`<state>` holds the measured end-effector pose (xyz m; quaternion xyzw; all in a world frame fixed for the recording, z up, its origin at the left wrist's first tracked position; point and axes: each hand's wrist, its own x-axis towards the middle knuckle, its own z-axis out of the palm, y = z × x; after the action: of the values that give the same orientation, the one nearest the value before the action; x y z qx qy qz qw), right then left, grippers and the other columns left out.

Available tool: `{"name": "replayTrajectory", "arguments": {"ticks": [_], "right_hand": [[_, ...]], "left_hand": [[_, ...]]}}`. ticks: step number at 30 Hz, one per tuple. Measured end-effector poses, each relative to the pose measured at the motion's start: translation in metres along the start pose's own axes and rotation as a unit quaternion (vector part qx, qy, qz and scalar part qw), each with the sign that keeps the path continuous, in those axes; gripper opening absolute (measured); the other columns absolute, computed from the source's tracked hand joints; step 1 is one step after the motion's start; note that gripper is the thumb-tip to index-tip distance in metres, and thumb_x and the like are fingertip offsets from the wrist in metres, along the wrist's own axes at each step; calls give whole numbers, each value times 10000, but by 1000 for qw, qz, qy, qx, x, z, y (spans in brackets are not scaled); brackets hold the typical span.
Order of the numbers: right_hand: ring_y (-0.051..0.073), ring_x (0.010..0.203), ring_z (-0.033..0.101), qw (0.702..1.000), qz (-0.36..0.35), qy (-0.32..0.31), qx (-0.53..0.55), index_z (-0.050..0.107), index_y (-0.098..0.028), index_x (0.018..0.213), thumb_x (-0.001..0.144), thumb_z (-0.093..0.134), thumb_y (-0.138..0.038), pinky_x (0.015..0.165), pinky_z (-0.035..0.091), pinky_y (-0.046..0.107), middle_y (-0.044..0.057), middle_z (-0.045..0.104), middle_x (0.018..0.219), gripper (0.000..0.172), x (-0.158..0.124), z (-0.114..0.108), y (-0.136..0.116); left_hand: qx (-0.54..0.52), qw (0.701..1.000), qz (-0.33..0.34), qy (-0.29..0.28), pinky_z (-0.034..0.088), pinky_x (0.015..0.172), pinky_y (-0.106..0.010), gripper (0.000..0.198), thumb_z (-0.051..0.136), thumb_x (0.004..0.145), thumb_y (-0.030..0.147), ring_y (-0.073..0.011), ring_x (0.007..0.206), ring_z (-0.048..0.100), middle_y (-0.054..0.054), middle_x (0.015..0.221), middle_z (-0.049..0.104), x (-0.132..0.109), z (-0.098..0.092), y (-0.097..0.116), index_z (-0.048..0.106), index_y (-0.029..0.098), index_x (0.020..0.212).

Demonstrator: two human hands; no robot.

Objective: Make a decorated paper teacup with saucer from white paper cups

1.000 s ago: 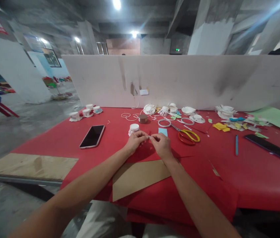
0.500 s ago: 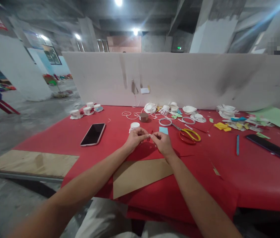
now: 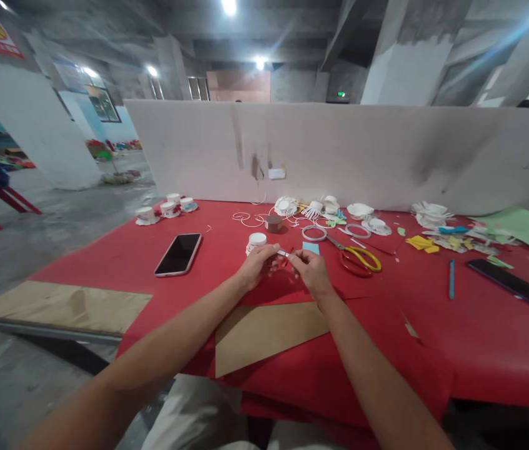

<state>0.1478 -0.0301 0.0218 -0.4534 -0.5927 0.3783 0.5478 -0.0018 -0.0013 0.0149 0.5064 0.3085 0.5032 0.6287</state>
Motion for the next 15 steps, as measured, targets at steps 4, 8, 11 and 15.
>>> {"name": "replayTrajectory", "arguments": {"ticks": [4,8,11,15], "right_hand": [[76,408,414,1000,-2,-4,-6,565,-186,619,709,631,-420,428,343,217,-48,492,467,260,1,0,1],[82,400,413,1000,-1,5,-18,557,-189,606,695,632,-426,426,344,224,-51,488,454,264,2,0,2],[80,395,408,1000,2,16,-16,562,-187,616,688,634,-422,432,341,224,-55,488,453,255,3,-1,2],[74,400,407,1000,7,22,-4,555,-186,603,687,639,-405,435,334,219,-55,489,462,249,2,-1,-1]], "left_hand": [[33,999,24,-28,308,401,-181,300,694,642,403,-50,415,410,33,522,519,-2,1,-2,603,138,749],[43,998,38,-31,318,416,-189,270,683,641,360,-51,412,410,30,534,536,-3,2,-1,618,134,774],[16,999,33,-27,329,414,-200,220,619,662,319,-75,433,456,12,550,553,-3,1,-1,640,132,776],[-24,999,28,-26,345,405,-216,225,538,648,271,-106,472,507,-35,632,615,-2,-1,0,659,120,763]]}}
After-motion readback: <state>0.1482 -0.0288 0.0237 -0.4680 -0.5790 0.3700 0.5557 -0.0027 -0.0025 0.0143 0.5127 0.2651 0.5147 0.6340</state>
